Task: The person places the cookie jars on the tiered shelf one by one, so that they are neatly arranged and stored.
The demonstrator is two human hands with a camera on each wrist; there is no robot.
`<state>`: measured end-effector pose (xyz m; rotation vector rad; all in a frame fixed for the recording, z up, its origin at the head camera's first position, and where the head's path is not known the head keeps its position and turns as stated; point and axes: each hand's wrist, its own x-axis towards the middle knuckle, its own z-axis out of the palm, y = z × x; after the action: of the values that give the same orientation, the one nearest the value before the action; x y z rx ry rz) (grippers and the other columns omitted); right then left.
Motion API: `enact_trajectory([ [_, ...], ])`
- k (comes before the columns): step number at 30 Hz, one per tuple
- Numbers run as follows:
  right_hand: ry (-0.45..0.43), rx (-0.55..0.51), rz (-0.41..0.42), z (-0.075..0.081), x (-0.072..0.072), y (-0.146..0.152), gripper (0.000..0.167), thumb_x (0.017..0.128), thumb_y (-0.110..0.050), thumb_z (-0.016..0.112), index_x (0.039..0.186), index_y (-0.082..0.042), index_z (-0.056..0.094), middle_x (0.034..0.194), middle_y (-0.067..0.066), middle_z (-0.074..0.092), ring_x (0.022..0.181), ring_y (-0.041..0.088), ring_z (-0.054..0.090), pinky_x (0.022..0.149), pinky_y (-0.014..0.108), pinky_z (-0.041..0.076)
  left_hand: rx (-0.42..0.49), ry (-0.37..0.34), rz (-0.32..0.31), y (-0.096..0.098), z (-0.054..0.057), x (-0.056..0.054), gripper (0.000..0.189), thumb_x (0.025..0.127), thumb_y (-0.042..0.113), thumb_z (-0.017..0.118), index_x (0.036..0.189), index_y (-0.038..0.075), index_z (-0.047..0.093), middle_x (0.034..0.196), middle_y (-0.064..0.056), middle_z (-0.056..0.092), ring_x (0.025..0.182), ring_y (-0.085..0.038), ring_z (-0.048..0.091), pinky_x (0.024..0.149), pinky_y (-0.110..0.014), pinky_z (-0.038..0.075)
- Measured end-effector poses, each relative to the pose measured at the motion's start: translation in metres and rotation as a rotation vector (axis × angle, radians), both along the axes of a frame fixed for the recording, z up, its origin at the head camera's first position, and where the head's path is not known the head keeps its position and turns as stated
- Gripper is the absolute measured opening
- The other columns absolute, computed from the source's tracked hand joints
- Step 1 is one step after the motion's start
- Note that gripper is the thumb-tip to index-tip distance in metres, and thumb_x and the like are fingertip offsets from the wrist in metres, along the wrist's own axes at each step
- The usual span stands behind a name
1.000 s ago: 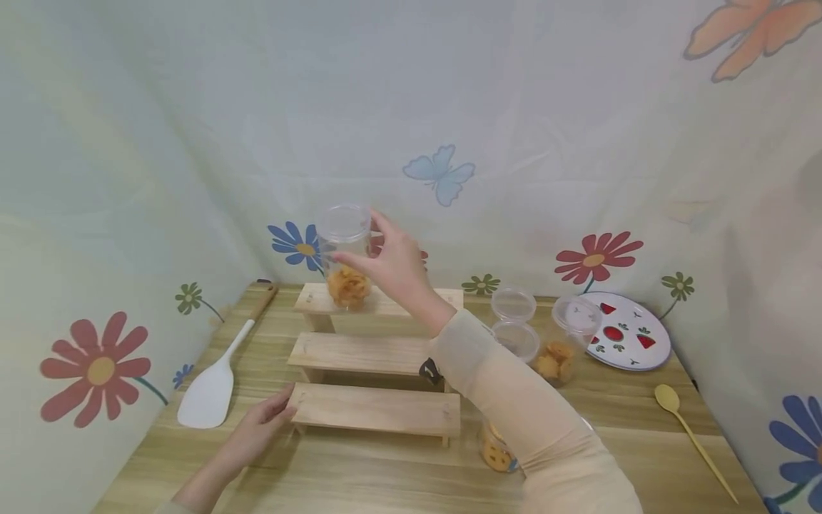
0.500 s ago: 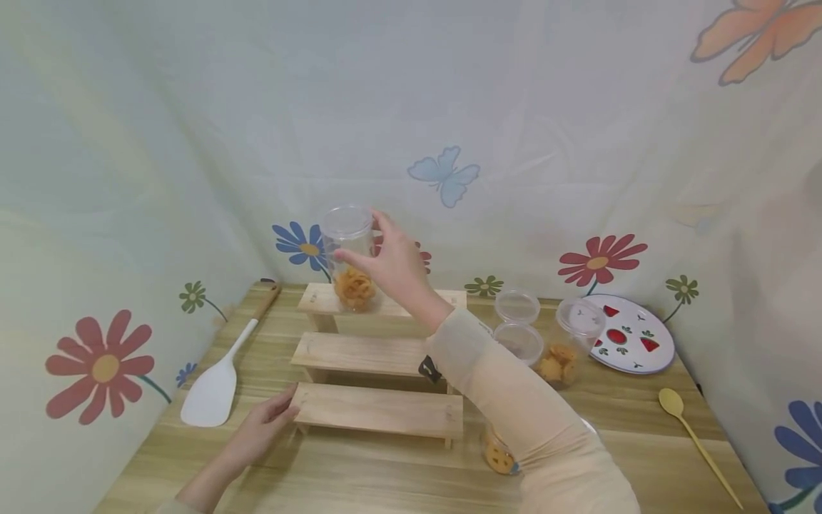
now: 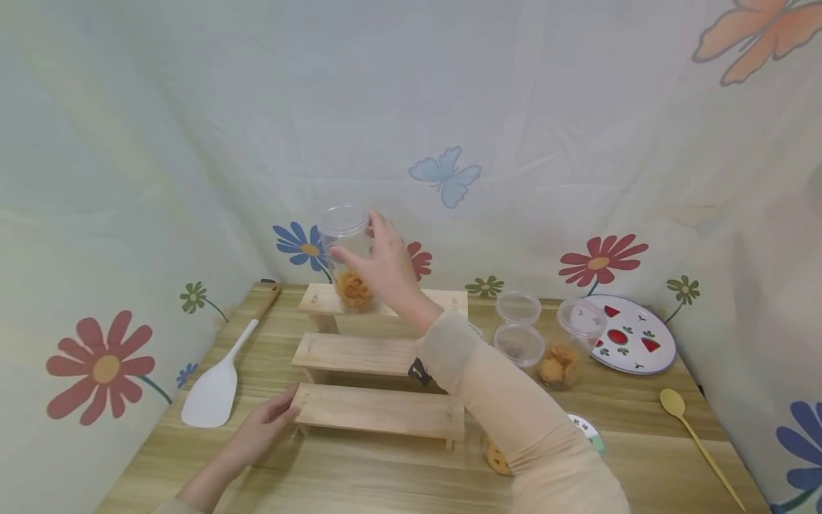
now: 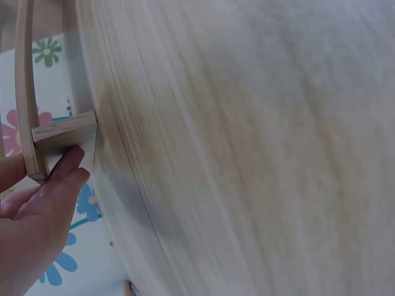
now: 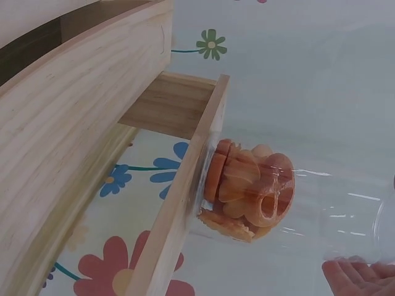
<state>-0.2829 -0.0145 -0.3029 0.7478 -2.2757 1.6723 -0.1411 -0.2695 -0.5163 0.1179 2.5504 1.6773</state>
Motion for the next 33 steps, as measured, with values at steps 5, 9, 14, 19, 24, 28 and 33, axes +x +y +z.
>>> enact_trajectory([
  [5,-0.011,0.041,-0.040,0.000,0.001,-0.003,0.084,0.083,-0.045,0.073,0.150,-0.015,0.031,0.139,0.005,0.046,0.119,0.022,0.052,0.089,0.025,0.051,-0.003,0.001,-0.002,0.000,0.001,0.000,0.055,0.100,0.015,0.053,0.142,-0.012,0.030,0.147,-0.027,0.030,0.131,-0.038,0.036,0.104,-0.037,0.036],
  [9,-0.009,0.058,-0.047,0.002,0.002,-0.004,0.085,0.084,-0.045,0.072,0.151,-0.016,0.029,0.140,0.003,0.044,0.120,0.017,0.050,0.090,0.023,0.050,-0.006,-0.014,0.001,-0.002,0.000,-0.001,0.055,0.100,0.015,0.053,0.143,-0.011,0.030,0.148,-0.025,0.029,0.133,-0.037,0.035,0.105,-0.037,0.035],
  [14,-0.028,0.081,-0.054,0.005,0.006,-0.003,0.093,0.084,-0.047,0.071,0.154,-0.018,0.017,0.148,0.004,0.035,0.130,0.019,0.041,0.094,0.025,0.048,0.003,-0.023,-0.010,-0.002,-0.001,-0.002,0.055,0.101,0.015,0.052,0.143,-0.012,0.030,0.149,-0.025,0.027,0.134,-0.036,0.033,0.105,-0.036,0.034],
  [19,-0.012,0.086,-0.101,0.010,0.012,0.005,0.096,0.083,-0.050,0.071,0.154,-0.019,0.015,0.150,0.005,0.030,0.129,0.021,0.040,0.096,0.026,0.047,0.017,-0.031,-0.007,-0.001,-0.001,-0.001,0.055,0.101,0.015,0.053,0.143,-0.011,0.030,0.149,-0.024,0.027,0.134,-0.035,0.033,0.105,-0.035,0.034],
  [24,0.029,0.097,-0.125,0.010,0.017,0.014,0.090,0.084,-0.051,0.070,0.153,-0.020,0.020,0.148,0.004,0.033,0.126,0.019,0.042,0.095,0.025,0.046,0.013,-0.019,-0.010,-0.002,-0.002,-0.001,0.056,0.101,0.018,0.053,0.144,-0.009,0.030,0.149,-0.024,0.028,0.134,-0.035,0.034,0.106,-0.036,0.034],
  [28,0.048,0.076,-0.118,0.008,0.022,0.023,0.087,0.085,-0.050,0.069,0.153,-0.020,0.022,0.148,0.002,0.034,0.130,0.017,0.037,0.098,0.027,0.044,0.011,-0.012,-0.028,-0.002,0.000,-0.001,0.056,0.101,0.018,0.052,0.144,-0.010,0.029,0.150,-0.025,0.026,0.135,-0.036,0.032,0.106,-0.036,0.033],
  [33,0.056,0.036,-0.070,0.003,0.034,0.032,0.083,0.087,-0.042,0.070,0.152,-0.019,0.023,0.147,0.001,0.035,0.125,0.016,0.043,0.097,0.026,0.046,0.010,-0.021,-0.021,0.000,0.001,0.000,0.055,0.101,0.017,0.052,0.144,-0.010,0.029,0.149,-0.025,0.027,0.134,-0.037,0.033,0.106,-0.038,0.033],
])
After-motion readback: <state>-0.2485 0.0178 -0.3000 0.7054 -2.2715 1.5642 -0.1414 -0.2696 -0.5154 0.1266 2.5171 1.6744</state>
